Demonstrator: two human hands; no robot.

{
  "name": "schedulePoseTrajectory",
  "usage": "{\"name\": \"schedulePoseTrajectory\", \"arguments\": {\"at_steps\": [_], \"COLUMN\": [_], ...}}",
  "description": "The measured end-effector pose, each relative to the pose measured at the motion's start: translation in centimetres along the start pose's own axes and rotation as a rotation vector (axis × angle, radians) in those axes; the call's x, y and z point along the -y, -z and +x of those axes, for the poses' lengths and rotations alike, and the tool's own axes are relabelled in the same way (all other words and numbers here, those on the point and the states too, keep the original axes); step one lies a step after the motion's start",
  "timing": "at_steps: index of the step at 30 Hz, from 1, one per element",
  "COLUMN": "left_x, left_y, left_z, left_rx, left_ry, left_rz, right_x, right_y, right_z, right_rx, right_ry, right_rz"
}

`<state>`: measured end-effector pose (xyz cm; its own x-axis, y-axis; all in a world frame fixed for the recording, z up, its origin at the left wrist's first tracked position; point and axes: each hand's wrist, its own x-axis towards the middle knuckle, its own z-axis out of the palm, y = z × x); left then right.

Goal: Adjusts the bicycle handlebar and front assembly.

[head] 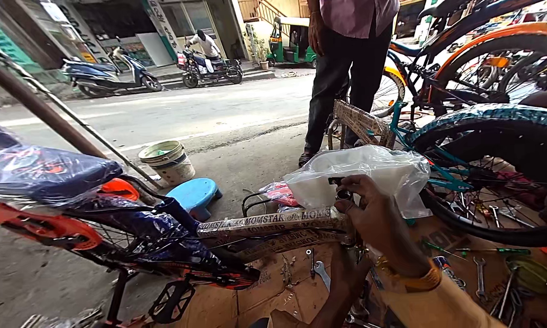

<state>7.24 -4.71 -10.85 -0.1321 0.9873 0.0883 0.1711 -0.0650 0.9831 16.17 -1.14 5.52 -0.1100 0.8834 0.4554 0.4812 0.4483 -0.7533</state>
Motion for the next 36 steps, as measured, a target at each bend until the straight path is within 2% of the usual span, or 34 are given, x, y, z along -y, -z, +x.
{"name": "schedulePoseTrajectory", "arguments": {"at_steps": [3, 4, 5, 7, 10, 12, 14, 18, 20, 22, 25, 27, 29, 34, 36], "left_x": [0.2, 0.3, 0.3, 0.1, -0.1, 0.1, 0.1, -0.2, -0.3, -0.4, -0.3, -0.2, -0.1, -0.3, -0.3], "left_y": [0.0, -0.1, -0.1, -0.1, 0.0, 0.2, 0.2, 0.1, 0.2, 0.3, 0.3, 0.1, 0.1, 0.1, 0.0], "left_z": [0.1, 0.1, 0.1, 0.0, -0.3, -0.2, 0.0, 0.0, 0.1, 0.2, 0.0, -0.1, -0.2, -0.3, -0.3], "left_rx": [0.021, 0.016, 0.015, 0.012, -0.004, -0.007, -0.005, 0.029, 0.029, 0.028, 0.003, -0.008, 0.001, 0.036, 0.032], "left_ry": [0.036, 0.027, 0.020, 0.014, -0.015, -0.040, -0.023, 0.026, 0.030, 0.040, 0.020, -0.010, -0.013, 0.030, 0.015], "left_rz": [-0.008, -0.010, -0.016, -0.008, 0.030, 0.041, 0.033, 0.041, 0.045, 0.050, 0.032, 0.007, 0.000, -0.017, -0.020], "right_x": [-0.8, -1.1, -1.3, -0.8, 0.5, 0.4, 0.1, -1.3, -1.8, -1.8, -0.7, -0.6, -1.0, -2.3, -2.4], "right_y": [3.1, 3.5, 3.5, 2.6, -0.4, -1.5, -0.3, 3.1, 3.2, 2.6, 0.2, -0.2, 0.6, 4.0, 4.4], "right_z": [2.6, 3.2, 3.3, 2.1, -0.6, -0.9, -0.3, 3.3, 4.3, 3.8, 1.1, 0.5, 0.9, 4.7, 5.8], "right_rx": [0.475, 0.552, 0.555, 0.384, -0.050, -0.161, -0.013, 0.530, 0.601, 0.482, 0.110, 0.029, 0.119, 0.670, 0.791], "right_ry": [-0.070, -0.076, -0.075, -0.065, -0.027, 0.012, 0.002, -0.069, -0.058, -0.045, -0.063, -0.084, -0.084, -0.068, -0.069], "right_rz": [0.360, 0.446, 0.491, 0.415, 0.011, -0.082, 0.036, 0.415, 0.501, 0.422, 0.261, 0.209, 0.238, 0.508, 0.581]}}
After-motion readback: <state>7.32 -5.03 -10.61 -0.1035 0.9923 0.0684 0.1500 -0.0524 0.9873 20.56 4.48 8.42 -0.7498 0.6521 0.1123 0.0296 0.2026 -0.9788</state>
